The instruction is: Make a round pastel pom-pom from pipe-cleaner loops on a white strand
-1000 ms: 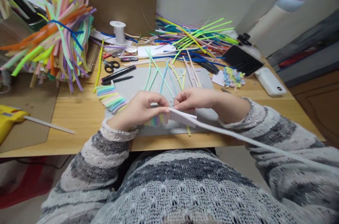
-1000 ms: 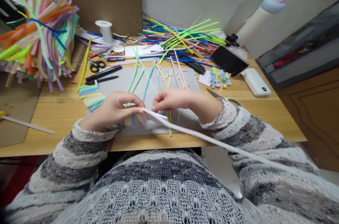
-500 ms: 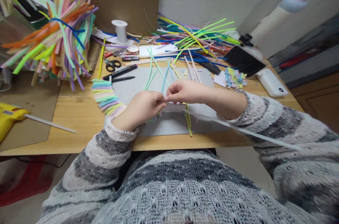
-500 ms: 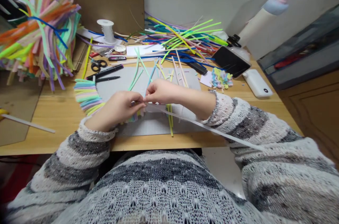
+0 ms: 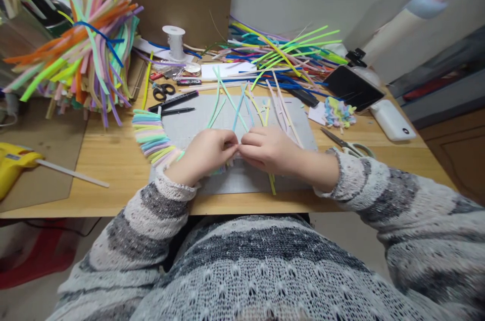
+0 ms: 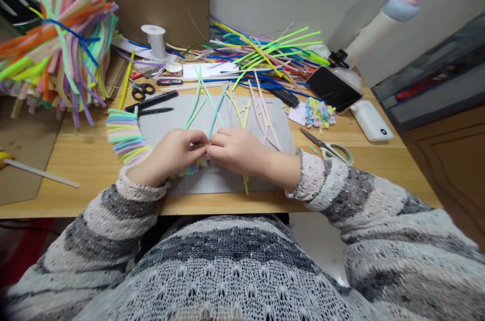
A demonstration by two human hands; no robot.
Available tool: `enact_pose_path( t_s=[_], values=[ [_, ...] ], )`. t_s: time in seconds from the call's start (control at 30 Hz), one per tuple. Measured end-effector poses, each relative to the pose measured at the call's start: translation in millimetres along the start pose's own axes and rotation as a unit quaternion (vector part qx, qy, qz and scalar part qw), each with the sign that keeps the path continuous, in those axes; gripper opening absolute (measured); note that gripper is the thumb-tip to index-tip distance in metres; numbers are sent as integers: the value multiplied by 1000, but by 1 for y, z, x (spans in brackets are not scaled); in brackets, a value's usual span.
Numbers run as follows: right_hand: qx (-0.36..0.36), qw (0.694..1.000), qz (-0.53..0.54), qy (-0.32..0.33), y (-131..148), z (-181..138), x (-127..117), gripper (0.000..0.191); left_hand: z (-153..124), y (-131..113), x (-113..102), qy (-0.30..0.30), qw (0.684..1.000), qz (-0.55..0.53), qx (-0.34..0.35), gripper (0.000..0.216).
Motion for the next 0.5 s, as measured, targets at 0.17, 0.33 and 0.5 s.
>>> enact_pose_path(
  t_s=[0.17, 0.33, 0.5],
  values=[
    [58, 993, 104, -23, -5, -12, 11, 20, -1, -1, -1, -3, 1000, -8, 3, 13],
    [154, 961, 227, -27, -12, -14, 12, 16, -1, -4, -3, 3, 1000, 0, 11, 13],
    [256, 930, 265, -14, -14, -10, 7, 12, -2, -6, -3, 12, 999, 21, 25, 13]
  ],
)
Point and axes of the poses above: each hand's wrist, its own z-axis towards the middle knuckle, its own x-axis out of the palm, y = z × x, the point moved 4 cm from there along z, towards the middle knuckle, and after that the axes turned 2 degrees about x, right-handed, at the moved point
